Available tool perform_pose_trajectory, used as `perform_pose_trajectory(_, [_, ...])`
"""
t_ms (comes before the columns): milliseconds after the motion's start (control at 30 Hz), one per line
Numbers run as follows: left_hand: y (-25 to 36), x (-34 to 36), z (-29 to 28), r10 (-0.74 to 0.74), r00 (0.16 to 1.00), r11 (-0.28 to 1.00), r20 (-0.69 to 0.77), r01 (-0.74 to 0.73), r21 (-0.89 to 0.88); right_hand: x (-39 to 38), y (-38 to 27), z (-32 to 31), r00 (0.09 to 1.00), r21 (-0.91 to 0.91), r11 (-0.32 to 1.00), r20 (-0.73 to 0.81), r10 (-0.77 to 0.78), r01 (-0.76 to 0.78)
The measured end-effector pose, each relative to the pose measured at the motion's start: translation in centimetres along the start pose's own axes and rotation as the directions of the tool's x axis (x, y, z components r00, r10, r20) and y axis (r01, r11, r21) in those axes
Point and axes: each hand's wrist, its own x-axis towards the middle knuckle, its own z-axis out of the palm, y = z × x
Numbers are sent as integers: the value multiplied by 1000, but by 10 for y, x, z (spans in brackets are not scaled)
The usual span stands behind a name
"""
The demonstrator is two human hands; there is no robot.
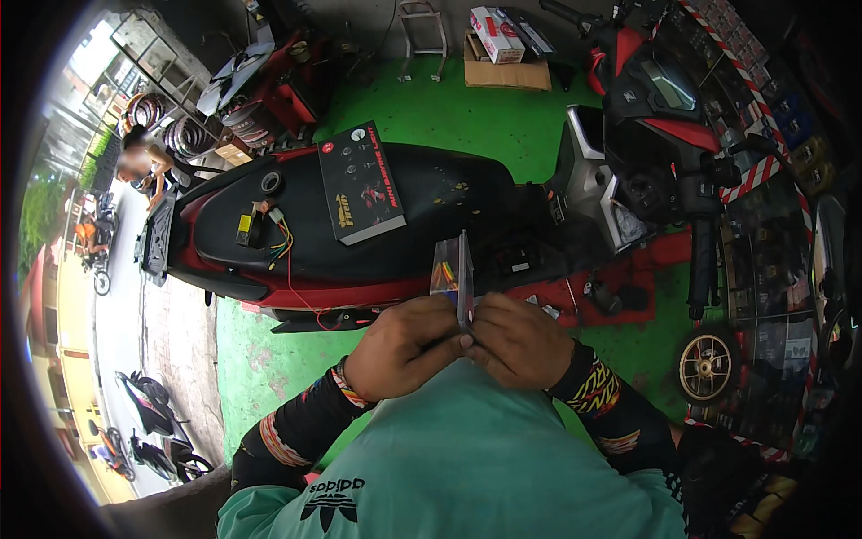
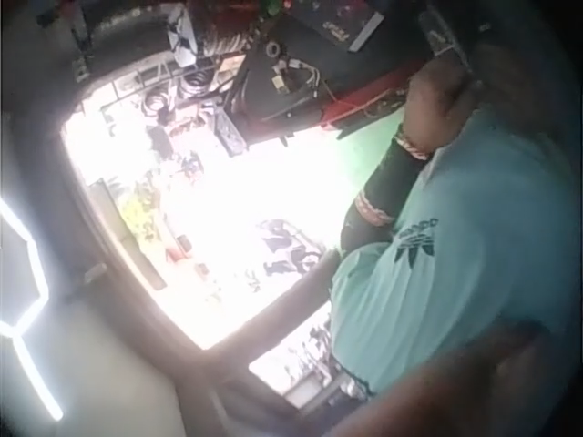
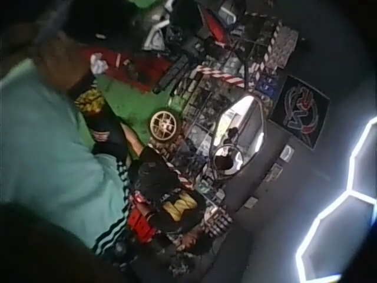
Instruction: The recorder is inspecting and assembling wiring components and relays for a motorcycle.
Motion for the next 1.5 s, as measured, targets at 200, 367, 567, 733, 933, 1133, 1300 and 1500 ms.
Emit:
perform_pose_trajectory(200, [14,0,5,-278,958,959,-66,272,-86,6,-2,-4,998,-102,994,47,38,-33])
perform_pose_trajectory(367, [4,-3,7,-340,940,932,-31,333,-142,7,0,-1,999,-112,993,33,-38,41])
perform_pose_trajectory(567, [4,-2,-8,-139,980,972,143,163,-171,3,-8,-2,990,-89,986,2,-142,141])
perform_pose_trajectory(733, [15,-7,-10,35,987,959,160,12,-282,0,-20,-16,982,12,986,85,-167,166])
perform_pose_trajectory(933, [21,-11,-10,83,968,916,235,18,-400,-6,-26,-18,975,231,957,97,-201,175])
perform_pose_trajectory(1133, [8,-22,-47,-43,983,848,181,132,-514,-18,0,-81,999,428,903,-31,-25,36])
perform_pose_trajectory(1300, [-4,-33,-26,-192,979,818,64,196,-540,-30,1,-81,995,442,897,-81,59,-17])
perform_pose_trajectory(1500, [-36,-66,12,-418,900,645,-122,199,-738,-55,9,-92,828,640,645,-22,560,-419])
